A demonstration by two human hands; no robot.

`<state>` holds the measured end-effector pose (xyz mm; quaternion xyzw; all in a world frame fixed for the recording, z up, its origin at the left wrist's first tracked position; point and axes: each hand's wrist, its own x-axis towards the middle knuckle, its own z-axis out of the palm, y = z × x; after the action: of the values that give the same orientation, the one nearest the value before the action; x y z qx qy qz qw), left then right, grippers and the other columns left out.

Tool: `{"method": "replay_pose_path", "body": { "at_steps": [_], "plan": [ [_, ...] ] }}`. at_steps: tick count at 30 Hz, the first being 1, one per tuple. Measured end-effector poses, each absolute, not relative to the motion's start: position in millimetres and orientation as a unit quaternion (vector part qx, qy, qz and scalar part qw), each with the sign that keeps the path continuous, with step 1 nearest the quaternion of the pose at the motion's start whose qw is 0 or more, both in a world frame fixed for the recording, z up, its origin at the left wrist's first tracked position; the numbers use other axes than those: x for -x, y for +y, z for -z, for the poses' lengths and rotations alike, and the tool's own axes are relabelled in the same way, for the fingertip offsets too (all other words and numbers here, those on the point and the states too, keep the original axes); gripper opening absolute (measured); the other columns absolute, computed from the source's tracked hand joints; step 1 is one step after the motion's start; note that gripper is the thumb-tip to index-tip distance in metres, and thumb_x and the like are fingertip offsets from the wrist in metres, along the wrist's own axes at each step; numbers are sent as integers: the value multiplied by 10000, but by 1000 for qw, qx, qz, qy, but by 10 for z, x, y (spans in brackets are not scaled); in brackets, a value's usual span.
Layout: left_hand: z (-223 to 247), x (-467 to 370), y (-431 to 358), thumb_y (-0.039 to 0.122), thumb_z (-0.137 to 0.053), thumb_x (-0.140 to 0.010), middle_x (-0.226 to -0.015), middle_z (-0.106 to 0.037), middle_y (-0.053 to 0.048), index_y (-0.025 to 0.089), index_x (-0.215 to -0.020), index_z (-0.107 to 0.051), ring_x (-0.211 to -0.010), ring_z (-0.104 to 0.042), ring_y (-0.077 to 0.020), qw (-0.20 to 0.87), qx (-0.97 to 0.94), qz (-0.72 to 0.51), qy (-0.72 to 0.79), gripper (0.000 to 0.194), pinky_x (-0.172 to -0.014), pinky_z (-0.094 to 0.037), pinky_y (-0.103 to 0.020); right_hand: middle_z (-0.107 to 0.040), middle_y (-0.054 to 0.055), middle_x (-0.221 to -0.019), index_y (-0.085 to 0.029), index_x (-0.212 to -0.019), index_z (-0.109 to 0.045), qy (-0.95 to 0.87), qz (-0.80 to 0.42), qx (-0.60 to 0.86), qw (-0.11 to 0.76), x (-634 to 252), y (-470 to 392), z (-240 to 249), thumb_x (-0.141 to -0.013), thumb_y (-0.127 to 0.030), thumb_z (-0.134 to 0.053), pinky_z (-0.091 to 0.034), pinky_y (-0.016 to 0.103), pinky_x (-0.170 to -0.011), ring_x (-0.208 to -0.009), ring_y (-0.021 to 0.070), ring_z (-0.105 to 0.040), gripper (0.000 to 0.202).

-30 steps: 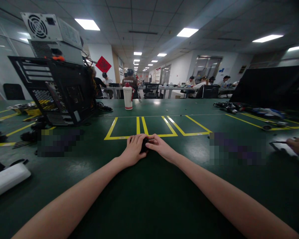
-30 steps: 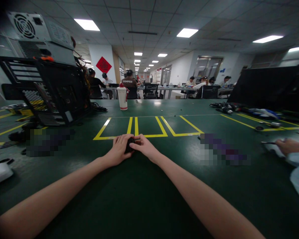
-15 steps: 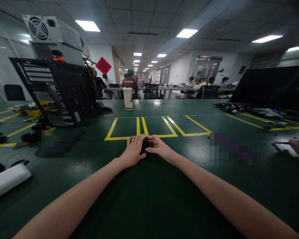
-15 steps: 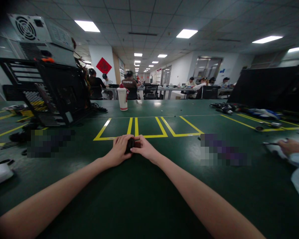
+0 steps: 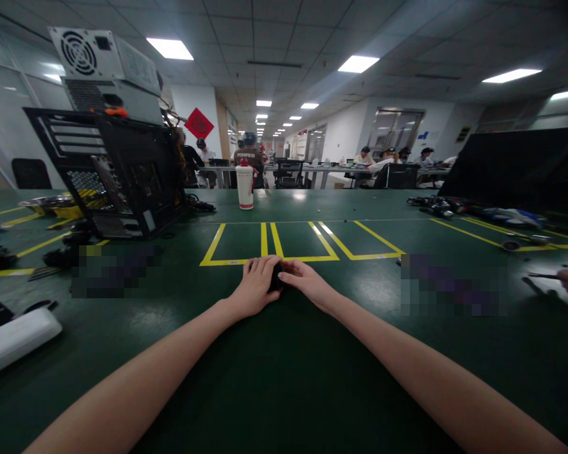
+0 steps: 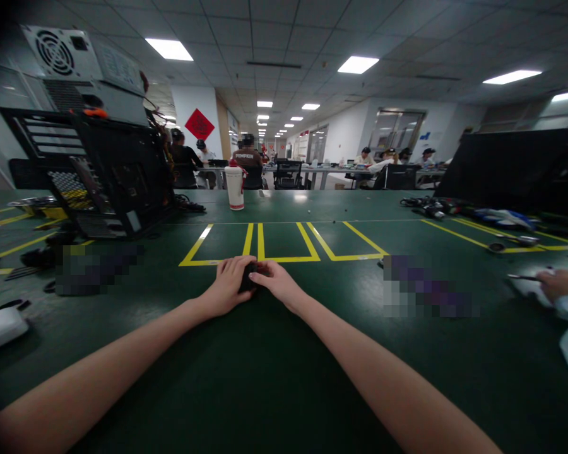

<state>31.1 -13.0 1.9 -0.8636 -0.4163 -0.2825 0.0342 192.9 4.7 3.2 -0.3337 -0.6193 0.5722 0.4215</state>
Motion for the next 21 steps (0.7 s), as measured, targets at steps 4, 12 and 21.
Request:
{"method": "replay_pose_path", "body": {
  "at_steps": [4, 12, 21],
  "plan": [
    [-36, -310, -142, 163, -554, -682, -1216, -390, -85, 213, -1195, -273, -1134, -365, -255, 25, 864, 282, -417, 587, -939, -246, -444, -557, -4, -892, -224, -927, -475, -627, -594, 298, 407, -1957, 11, -68, -579, -204, -708, -391, 376, -882, -905, 156, -537, 419],
    [-14, -315, -125, 196, -553, -702, -1209, -397, -95, 203, -1196, -271, -1128, -365, -263, 33, 861, 287, -419, 569, -933, -250, -452, -577, 12, -869, -212, -923, -501, -624, -567, 309, 439, -1936, 69, 27, -697, -353, -608, -395, 363, -856, -881, 155, -543, 287],
    [-30, -312, -138, 183, -548, -699, -1214, -392, -91, 206, -1203, -269, -1138, -356, -257, 29, 865, 282, -415, 576, -943, -240, -444, -564, 20, -934, -206, -941, -499, -625, -584, 313, 414, -1954, 47, -35, -644, -253, -663, -384, 368, -887, -950, 162, -522, 342]
  ]
}}
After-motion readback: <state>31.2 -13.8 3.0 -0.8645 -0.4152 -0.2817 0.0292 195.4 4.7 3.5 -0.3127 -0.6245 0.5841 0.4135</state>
